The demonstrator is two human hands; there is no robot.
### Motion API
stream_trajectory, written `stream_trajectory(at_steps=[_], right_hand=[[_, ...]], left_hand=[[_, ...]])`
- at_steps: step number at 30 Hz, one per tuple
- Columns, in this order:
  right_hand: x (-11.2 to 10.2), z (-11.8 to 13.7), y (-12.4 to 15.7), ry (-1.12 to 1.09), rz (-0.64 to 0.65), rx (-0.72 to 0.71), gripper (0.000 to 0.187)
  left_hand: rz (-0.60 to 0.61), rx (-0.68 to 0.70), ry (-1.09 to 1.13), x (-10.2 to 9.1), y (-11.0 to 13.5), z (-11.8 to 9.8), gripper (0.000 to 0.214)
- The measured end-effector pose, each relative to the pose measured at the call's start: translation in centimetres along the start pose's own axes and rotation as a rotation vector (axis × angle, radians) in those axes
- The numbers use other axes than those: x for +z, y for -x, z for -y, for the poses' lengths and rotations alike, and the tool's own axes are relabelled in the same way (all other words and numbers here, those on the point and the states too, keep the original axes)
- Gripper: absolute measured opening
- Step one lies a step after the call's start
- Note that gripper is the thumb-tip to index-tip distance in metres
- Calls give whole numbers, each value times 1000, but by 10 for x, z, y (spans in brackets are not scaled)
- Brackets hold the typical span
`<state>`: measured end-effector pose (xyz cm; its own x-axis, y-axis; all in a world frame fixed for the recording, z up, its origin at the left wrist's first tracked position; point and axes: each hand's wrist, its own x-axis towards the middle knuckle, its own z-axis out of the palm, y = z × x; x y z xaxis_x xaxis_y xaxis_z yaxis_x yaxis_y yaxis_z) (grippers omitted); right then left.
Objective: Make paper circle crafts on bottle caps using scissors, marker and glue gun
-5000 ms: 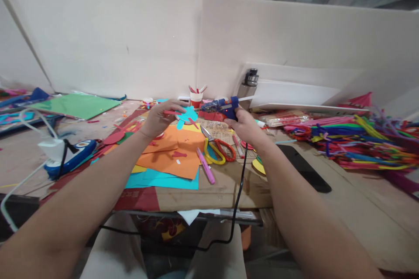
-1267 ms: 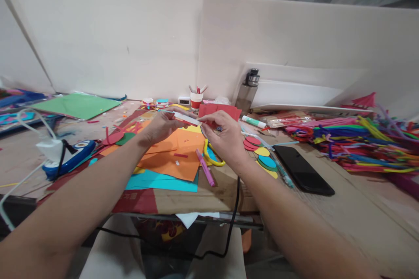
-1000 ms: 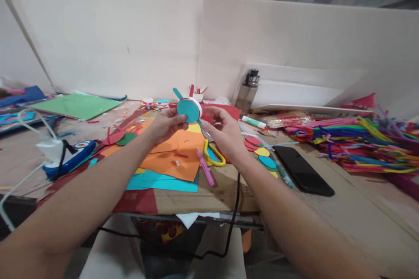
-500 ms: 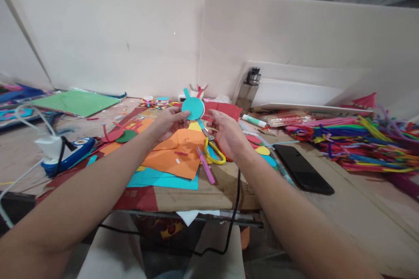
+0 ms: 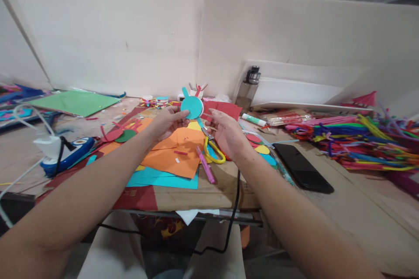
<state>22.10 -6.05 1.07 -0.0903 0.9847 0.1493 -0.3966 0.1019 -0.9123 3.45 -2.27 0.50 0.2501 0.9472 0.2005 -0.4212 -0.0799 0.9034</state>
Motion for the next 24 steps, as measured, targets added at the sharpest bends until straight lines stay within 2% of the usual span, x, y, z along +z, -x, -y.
stream_trajectory(at_steps=[24], right_hand=[[0,6,2,-66,3,0,32]], left_hand=[[11,-5,-65,-4,-1,3,40]])
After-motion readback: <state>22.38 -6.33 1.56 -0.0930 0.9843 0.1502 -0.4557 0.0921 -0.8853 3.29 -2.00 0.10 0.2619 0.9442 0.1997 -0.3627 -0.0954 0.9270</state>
